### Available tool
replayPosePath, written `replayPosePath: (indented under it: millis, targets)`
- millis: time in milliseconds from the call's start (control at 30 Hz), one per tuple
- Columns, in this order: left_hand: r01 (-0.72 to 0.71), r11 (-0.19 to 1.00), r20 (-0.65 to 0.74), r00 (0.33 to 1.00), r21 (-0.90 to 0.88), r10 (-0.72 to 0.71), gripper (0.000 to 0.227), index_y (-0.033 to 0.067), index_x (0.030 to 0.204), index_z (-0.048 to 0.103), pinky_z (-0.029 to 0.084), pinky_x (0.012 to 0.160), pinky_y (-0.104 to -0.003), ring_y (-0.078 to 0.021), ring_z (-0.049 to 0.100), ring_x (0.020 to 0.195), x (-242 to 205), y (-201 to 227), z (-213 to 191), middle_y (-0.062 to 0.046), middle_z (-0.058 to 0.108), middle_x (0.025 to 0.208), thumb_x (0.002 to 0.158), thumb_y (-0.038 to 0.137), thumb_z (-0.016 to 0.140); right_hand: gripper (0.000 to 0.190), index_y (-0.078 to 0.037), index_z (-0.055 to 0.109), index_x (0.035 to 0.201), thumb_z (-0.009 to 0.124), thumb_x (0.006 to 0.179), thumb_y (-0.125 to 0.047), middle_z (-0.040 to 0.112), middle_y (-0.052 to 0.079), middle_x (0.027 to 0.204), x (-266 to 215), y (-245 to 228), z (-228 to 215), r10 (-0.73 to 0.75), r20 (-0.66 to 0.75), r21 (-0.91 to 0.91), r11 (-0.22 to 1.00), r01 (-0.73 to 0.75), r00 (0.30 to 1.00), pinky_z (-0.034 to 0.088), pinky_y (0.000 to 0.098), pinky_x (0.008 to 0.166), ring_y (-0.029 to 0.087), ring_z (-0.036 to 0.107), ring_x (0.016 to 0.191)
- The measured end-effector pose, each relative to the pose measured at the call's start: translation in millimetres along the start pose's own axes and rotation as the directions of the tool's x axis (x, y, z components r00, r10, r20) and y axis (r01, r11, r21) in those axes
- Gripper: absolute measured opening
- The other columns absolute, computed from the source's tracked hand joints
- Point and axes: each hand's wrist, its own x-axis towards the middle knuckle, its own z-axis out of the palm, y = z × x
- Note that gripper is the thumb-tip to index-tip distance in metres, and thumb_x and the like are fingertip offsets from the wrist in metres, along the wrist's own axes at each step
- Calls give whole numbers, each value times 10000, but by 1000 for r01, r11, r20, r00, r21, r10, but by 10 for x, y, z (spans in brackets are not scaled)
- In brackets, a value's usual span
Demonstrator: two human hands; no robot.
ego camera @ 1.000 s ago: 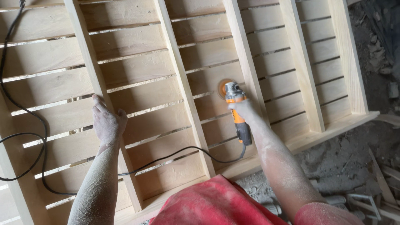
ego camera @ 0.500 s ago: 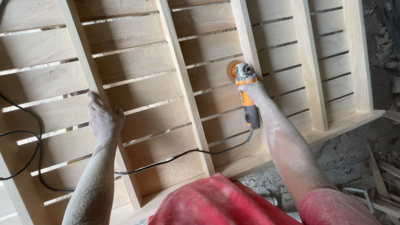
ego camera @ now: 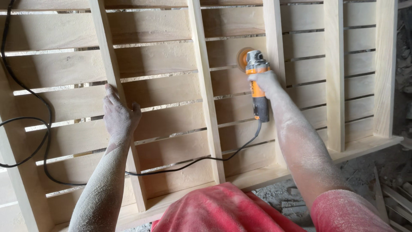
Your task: The person uses an electric angle grinder with a sanding disc to smooth the interior surfaces of a wooden slatted structure. They move the tool systematically across the bottom and side panels, generating wood dust while maintaining contact with the wood.
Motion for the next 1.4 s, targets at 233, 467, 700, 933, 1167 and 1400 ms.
replayPosePath:
  millis: [233, 467, 700, 933, 1167, 1400]
  targets:
    - [-47, 999, -24, 999, 16, 47, 949, -74, 1595, 117, 561, 906, -477, -415, 566, 1172, -14, 7, -47, -303, 476, 1307, 903, 235, 689, 309, -13, 748, 923, 868, 670, -144, 737, 84, 804, -458, -19, 788, -117, -80, -228, 969, 97, 990, 581, 363, 612, 194, 703, 667]
    - [-53, 998, -48, 998, -33, 51, 947, -68, 1606, 124, 563, 917, -469, -397, 576, 1152, -10, 11, -55, -280, 490, 1283, 895, 213, 683, 296, 0, 726, 924, 834, 682, -132, 724, 106, 813, -740, -108, 1163, -91, -69, -115, 990, 82, 994, 594, 385, 611, 218, 702, 663]
    - [-62, 997, -68, 996, -38, 59, 942, -61, 1599, 133, 568, 880, -467, -391, 575, 1141, -12, -17, -22, -267, 489, 1292, 883, 209, 683, 294, -4, 721, 929, 812, 681, -133, 723, 113, 816, -952, 12, 1109, -51, -78, -146, 989, 40, 996, 595, 393, 612, 229, 704, 670]
    - [-68, 997, -75, 995, -34, 65, 948, -64, 1589, 139, 567, 886, -466, -390, 573, 1145, -3, -23, 1, -260, 488, 1292, 871, 213, 692, 308, -17, 724, 914, 850, 655, -125, 731, 94, 824, -844, -34, 1028, -113, -79, -289, 953, 85, 990, 583, 372, 627, 204, 700, 678]
    - [-70, 997, -75, 995, -15, 69, 957, -60, 1597, 125, 571, 878, -461, -390, 575, 1144, -16, 3, -20, -261, 488, 1285, 878, 202, 699, 310, -10, 724, 917, 858, 659, -118, 724, 100, 808, -645, -59, 874, -90, -96, -224, 972, 66, 991, 580, 381, 612, 215, 693, 655]
    - [-61, 998, -57, 996, 7, 62, 972, -66, 1600, 111, 584, 868, -445, -379, 581, 1137, -24, 13, -25, -262, 488, 1277, 878, 205, 703, 267, -15, 720, 928, 823, 696, -97, 700, 102, 779, -373, 32, 475, -33, -65, -67, 997, 28, 997, 577, 392, 561, 221, 683, 617]
